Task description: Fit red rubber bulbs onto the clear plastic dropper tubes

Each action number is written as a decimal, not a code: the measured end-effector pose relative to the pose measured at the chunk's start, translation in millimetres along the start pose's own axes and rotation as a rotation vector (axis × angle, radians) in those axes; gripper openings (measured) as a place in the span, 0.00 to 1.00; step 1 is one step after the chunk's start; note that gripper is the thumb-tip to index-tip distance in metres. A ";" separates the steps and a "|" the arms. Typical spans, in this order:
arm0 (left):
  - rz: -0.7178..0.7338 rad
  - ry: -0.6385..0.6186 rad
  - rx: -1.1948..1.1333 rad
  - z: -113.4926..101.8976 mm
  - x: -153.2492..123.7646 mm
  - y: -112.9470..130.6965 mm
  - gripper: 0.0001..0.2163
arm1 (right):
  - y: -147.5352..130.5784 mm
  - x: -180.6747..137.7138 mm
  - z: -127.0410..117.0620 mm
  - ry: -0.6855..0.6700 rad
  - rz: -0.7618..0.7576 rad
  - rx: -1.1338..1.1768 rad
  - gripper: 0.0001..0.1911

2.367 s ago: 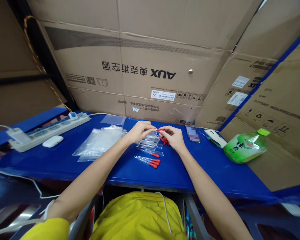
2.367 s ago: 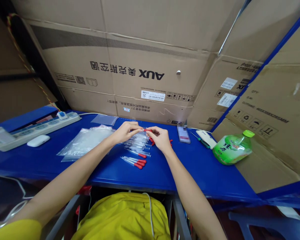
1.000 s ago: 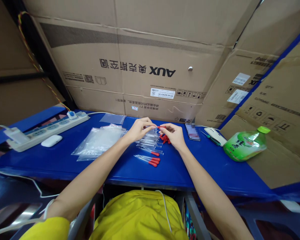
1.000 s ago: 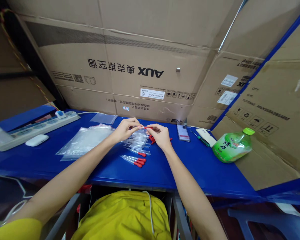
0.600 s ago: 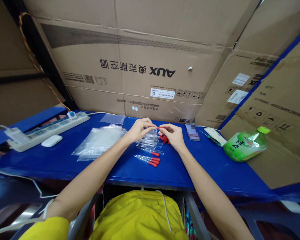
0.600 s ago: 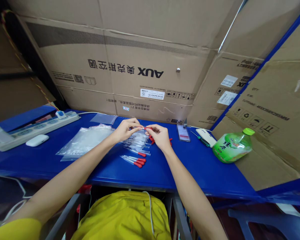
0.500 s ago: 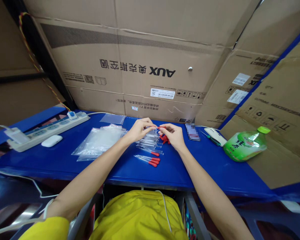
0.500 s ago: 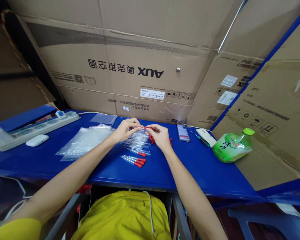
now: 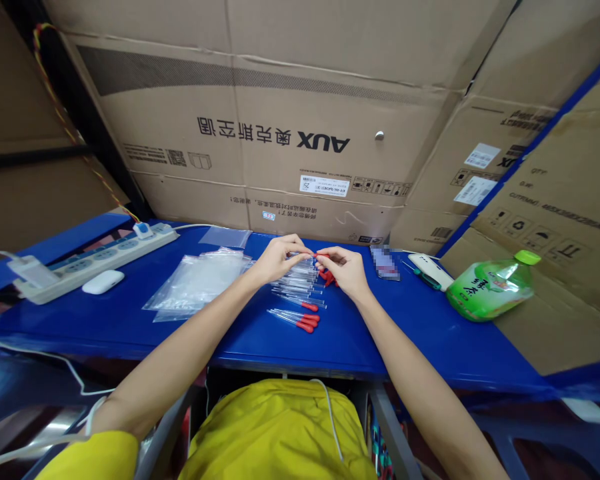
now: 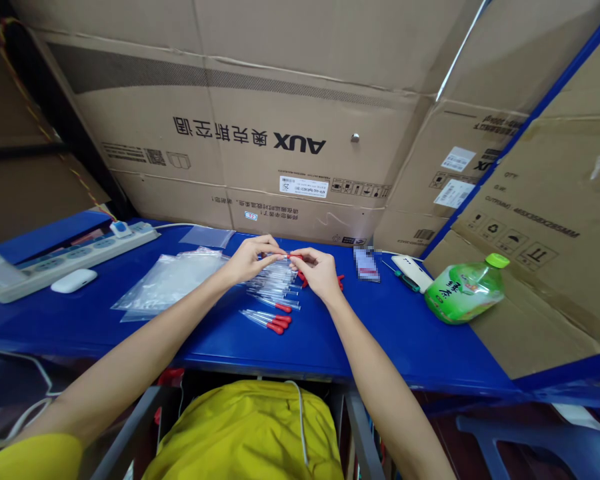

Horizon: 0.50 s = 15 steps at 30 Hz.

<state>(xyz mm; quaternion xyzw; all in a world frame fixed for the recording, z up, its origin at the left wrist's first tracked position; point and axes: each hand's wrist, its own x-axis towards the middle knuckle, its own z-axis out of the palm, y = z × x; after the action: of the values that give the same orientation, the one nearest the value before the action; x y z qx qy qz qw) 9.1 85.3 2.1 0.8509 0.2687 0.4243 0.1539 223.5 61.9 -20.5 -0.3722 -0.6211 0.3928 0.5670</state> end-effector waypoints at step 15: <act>-0.048 0.047 0.041 0.1 1.4 -0.4 0.09 | -4.8 3.1 -5.0 -0.052 0.015 0.021 0.20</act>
<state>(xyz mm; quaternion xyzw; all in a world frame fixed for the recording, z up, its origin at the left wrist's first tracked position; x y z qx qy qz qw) 9.7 86.5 2.7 0.8369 0.3012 0.4349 0.1403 228.2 63.1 -14.6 -0.3605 -0.6287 0.4132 0.5515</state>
